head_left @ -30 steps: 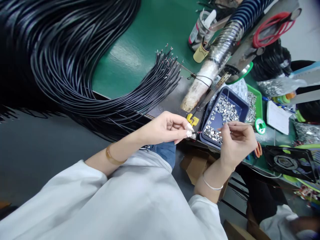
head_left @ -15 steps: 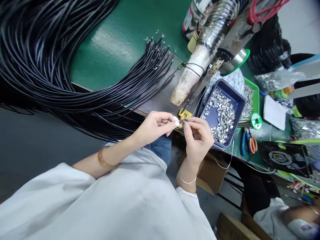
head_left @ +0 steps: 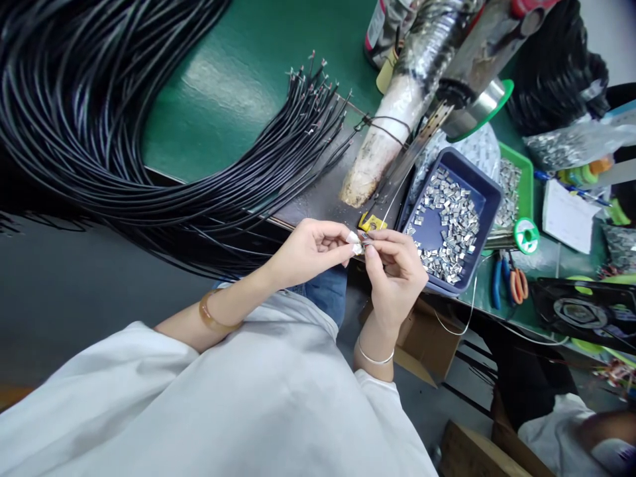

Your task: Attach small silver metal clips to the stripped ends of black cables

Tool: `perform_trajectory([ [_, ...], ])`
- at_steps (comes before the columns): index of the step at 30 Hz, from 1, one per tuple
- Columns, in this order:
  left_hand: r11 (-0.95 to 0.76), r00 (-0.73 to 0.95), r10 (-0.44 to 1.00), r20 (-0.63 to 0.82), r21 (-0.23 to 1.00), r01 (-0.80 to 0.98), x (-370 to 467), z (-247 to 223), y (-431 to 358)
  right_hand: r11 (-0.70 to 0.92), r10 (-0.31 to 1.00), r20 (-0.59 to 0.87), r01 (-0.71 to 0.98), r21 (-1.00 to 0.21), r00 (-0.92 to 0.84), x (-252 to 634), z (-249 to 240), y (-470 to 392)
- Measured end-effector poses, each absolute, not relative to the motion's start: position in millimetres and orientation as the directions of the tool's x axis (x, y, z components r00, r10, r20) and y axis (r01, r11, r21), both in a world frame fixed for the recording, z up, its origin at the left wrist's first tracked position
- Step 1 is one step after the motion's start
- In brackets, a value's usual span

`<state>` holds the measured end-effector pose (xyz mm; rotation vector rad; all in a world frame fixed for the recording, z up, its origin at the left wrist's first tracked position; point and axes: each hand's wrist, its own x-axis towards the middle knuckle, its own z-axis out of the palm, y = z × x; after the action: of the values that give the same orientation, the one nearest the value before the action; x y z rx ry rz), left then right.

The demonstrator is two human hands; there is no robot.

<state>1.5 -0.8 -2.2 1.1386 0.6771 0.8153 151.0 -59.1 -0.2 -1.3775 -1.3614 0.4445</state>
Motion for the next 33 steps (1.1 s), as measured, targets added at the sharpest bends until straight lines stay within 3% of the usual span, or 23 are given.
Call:
perform_trajectory([
  [9,0.254,0.688,0.72,-0.087,0.956,-0.146,-3.5,0.1,4.4,0.217,0.909,0.352,0.468,-0.856,0.223,155.9,4.4,-61.6],
  [16,0.275,0.69,0.723,-0.046,0.935,-0.226,-5.7,-0.7,4.8,0.22,0.962,0.24,0.152,-0.964,0.131,159.9,-6.9,-54.8],
  [21,0.287,0.524,0.848,-0.079,0.9,-0.329,-2.3,-3.5,3.0,0.22,0.881,0.338,0.346,-0.912,0.331,152.5,-2.6,-59.2],
  [24,0.272,0.466,0.879,-0.098,0.907,-0.321,0.6,-2.5,1.6,0.203,0.872,0.37,0.453,-0.868,0.319,148.5,1.3,-62.6],
  [33,-0.078,0.386,0.915,0.116,0.99,-0.114,-2.0,1.3,-4.1,0.184,0.904,0.313,0.395,-0.9,0.291,148.9,0.2,-59.2],
])
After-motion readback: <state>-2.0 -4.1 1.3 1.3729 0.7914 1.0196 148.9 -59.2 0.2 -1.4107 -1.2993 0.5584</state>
